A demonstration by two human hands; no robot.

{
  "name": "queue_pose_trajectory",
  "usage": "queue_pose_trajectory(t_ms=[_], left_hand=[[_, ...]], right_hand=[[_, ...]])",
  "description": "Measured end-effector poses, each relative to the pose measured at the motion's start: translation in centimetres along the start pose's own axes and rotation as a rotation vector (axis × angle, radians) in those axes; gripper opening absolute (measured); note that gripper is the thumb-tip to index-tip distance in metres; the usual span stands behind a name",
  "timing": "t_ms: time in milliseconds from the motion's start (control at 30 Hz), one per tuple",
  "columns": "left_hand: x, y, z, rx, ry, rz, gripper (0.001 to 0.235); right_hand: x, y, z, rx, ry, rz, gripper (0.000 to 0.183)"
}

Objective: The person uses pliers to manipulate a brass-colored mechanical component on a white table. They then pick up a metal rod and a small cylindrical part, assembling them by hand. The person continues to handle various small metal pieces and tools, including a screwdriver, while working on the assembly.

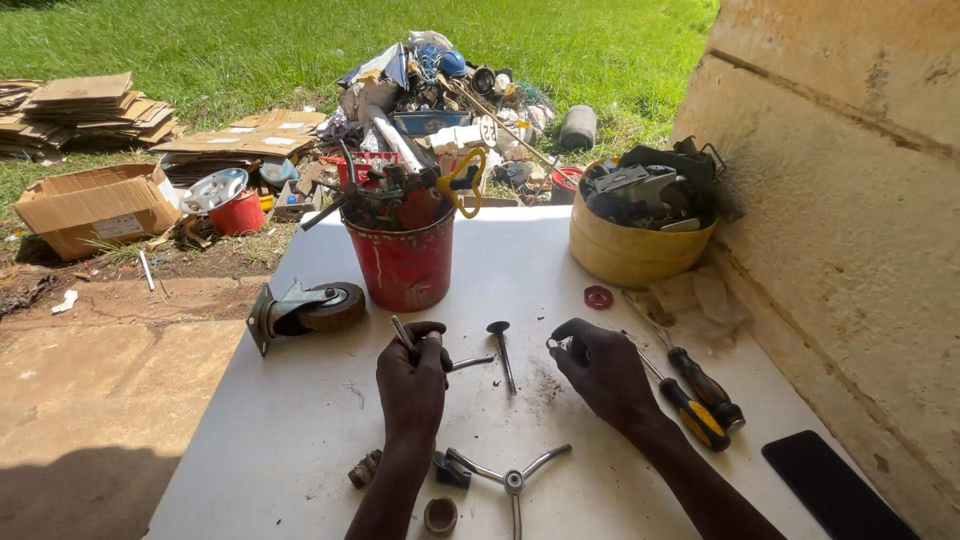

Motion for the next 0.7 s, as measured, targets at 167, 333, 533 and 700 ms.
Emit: queue_pose_trajectory(t_ms=[167,333,533,700], left_hand=[[-1.1,1.9,1.1,0.559,-0.010,0.110,0.019],[-1.5,2.3,2.1,0.638,-0.051,0.280,0.022],[-1.6,2.7,2.0,0.638,-0.027,0.321,0.024],[-1.7,2.7,2.0,0.679,-0.024,0.337,0.023]], right_hand=[[1.1,4.5,-8.6,0.437,0.312,0.117,0.017],[6.9,9.4,-15.1,0.306,0.492,-0.013,0.015],[12.9,11.7,-16.9,-0.007,0.453,-0.072,0.010],[13.9,5.7,-15.0,0.062,0.412,-0.061,0.011]])
Point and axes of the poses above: each hand's wrist, its own x-axis towards the middle knuckle, its own z-axis out of the palm, y = z × x, the point moved 9 cm from there along x, towards the middle knuckle, and after that the axes turned 4 degrees about -y, right-handed, at the moved point
